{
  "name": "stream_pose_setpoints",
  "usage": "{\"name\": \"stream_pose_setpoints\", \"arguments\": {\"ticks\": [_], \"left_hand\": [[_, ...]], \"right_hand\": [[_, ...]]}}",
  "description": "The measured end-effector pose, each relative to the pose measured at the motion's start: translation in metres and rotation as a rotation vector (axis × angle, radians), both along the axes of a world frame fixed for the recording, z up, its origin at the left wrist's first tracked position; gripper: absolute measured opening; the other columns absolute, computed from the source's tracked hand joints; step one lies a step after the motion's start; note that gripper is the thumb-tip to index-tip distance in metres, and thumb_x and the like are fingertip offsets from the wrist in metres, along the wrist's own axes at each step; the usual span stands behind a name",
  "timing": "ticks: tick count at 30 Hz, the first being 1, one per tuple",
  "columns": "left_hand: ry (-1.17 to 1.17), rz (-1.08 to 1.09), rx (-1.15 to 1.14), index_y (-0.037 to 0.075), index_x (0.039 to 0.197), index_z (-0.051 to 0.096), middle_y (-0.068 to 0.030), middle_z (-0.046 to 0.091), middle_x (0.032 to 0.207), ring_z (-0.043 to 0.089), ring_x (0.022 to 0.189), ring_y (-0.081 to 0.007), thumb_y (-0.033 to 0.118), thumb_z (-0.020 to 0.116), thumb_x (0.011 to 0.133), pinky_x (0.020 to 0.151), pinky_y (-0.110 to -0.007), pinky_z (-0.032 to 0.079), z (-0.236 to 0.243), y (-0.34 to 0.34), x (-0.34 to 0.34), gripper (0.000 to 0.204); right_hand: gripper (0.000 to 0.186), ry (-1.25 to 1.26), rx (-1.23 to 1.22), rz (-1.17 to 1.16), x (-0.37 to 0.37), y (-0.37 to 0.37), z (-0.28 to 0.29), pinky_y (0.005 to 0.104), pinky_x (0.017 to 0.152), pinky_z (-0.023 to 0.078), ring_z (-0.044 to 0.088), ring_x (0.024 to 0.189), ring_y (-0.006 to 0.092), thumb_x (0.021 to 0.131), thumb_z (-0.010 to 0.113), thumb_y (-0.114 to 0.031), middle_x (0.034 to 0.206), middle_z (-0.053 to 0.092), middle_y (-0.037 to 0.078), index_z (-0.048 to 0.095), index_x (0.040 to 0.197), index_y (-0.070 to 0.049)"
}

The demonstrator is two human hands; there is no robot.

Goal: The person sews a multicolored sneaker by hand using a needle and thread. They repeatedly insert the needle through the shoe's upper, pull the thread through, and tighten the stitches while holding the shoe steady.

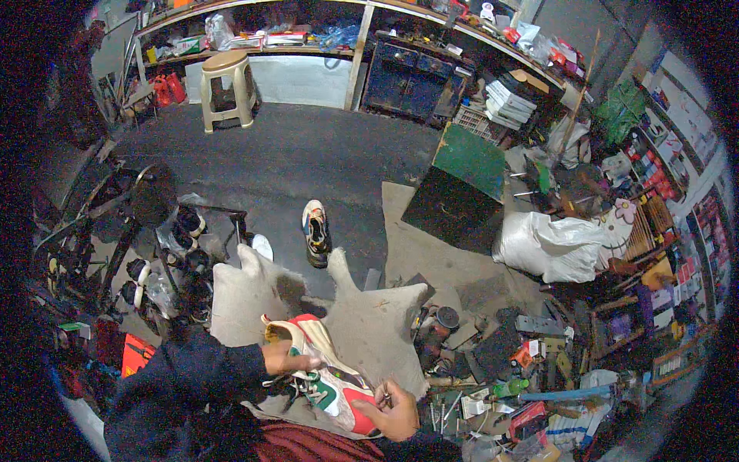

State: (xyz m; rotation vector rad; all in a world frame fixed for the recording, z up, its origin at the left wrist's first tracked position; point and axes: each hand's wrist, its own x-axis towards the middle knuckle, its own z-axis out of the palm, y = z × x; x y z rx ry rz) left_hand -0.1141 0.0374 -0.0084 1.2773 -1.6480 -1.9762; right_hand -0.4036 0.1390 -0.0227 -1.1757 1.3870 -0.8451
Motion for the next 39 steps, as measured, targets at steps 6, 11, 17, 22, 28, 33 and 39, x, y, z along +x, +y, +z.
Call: {"name": "stream_pose_setpoints", "arguments": {"ticks": [6, 11, 17, 22, 28, 33, 39], "left_hand": [[-0.144, 0.124, -0.409, -0.002, 0.075, 0.066, -0.0152, 0.072, 0.081, 0.069, 0.075, -0.0238, 0.029, 0.071, 0.091, 0.073, -0.031, 0.052, 0.025, 0.004, 0.058, 0.036], [0.826, 0.783, 0.088, 0.001, 0.081, 0.063, -0.0138, 0.067, 0.073, 0.065, 0.066, -0.0226, 0.03, 0.055, 0.102, 0.072, -0.038, 0.057, 0.009, 0.018, 0.051, 0.037], [0.401, 0.945, -0.057, 0.007, 0.082, 0.06, -0.003, 0.048, 0.058, 0.051, 0.048, -0.0189, 0.029, 0.06, 0.096, 0.052, -0.035, 0.052, -0.044, 0.005, 0.092, 0.026], [0.209, 1.634, -0.399, 0.013, 0.075, 0.06, 0.002, 0.046, 0.053, 0.044, 0.041, -0.0115, 0.047, 0.064, 0.094, 0.04, -0.028, 0.033, -0.041, -0.061, 0.256, 0.04], [-0.133, 1.0, -0.729, 0.004, 0.08, 0.061, 0.0035, 0.055, 0.07, 0.047, 0.065, -0.0068, 0.016, 0.06, 0.097, 0.059, -0.026, 0.04, -0.016, -0.022, 0.161, 0.021], [0.022, 0.037, -0.958, 0.005, 0.099, 0.069, -0.0156, 0.067, 0.089, 0.065, 0.083, -0.036, 0.022, 0.074, 0.083, 0.074, -0.042, 0.052, 0.037, 0.018, 0.003, 0.024], [0.041, -0.297, -0.966, 0.002, 0.111, 0.057, -0.0206, 0.061, 0.114, 0.056, 0.115, -0.0392, 0.053, 0.068, 0.084, 0.101, -0.049, 0.043, 0.025, 0.029, -0.067, 0.059]], "right_hand": [[0.039, 0.158, -0.062, -0.036, 0.006, -0.003, -0.003, 0.0208, 0.052, 0.033, 0.04, 0.061, 0.0017, 0.079, 0.087, -0.021, 0.066, 0.048, -0.006, 0.05, 0.076, -0.008], [0.038, 0.086, -0.072, -0.068, 0.009, -0.004, -0.016, 0.02, 0.054, 0.036, 0.041, 0.062, 0.002, 0.079, 0.086, -0.017, 0.067, 0.049, -0.006, 0.05, 0.079, -0.008], [0.036, -0.026, -0.083, -0.137, 0.015, -0.001, -0.009, 0.0192, 0.055, 0.038, 0.043, 0.065, 0.0026, 0.079, 0.085, -0.011, 0.073, 0.051, -0.004, 0.05, 0.085, -0.007], [0.035, -0.068, -0.055, -0.179, 0.017, 0.0, -0.011, 0.0188, 0.055, 0.039, 0.044, 0.064, 0.0028, 0.081, 0.084, -0.012, 0.072, 0.052, -0.004, 0.051, 0.087, -0.006], [0.023, -0.193, -0.014, -0.065, 0.011, -0.006, 0.0, 0.0216, 0.061, 0.042, 0.051, 0.069, 0.0046, 0.087, 0.077, -0.011, 0.079, 0.058, -0.001, 0.055, 0.086, -0.004], [0.013, -0.345, 0.008, 0.147, 0.005, -0.011, 0.003, 0.0241, 0.071, 0.043, 0.054, 0.077, 0.0077, 0.092, 0.069, -0.011, 0.083, 0.061, -0.001, 0.06, 0.087, -0.003], [0.018, -0.442, 0.308, 0.065, -0.004, 0.013, -0.009, 0.0224, 0.066, 0.038, 0.048, 0.072, 0.0051, 0.097, 0.059, -0.021, 0.083, 0.06, -0.001, 0.059, 0.087, -0.006]]}}
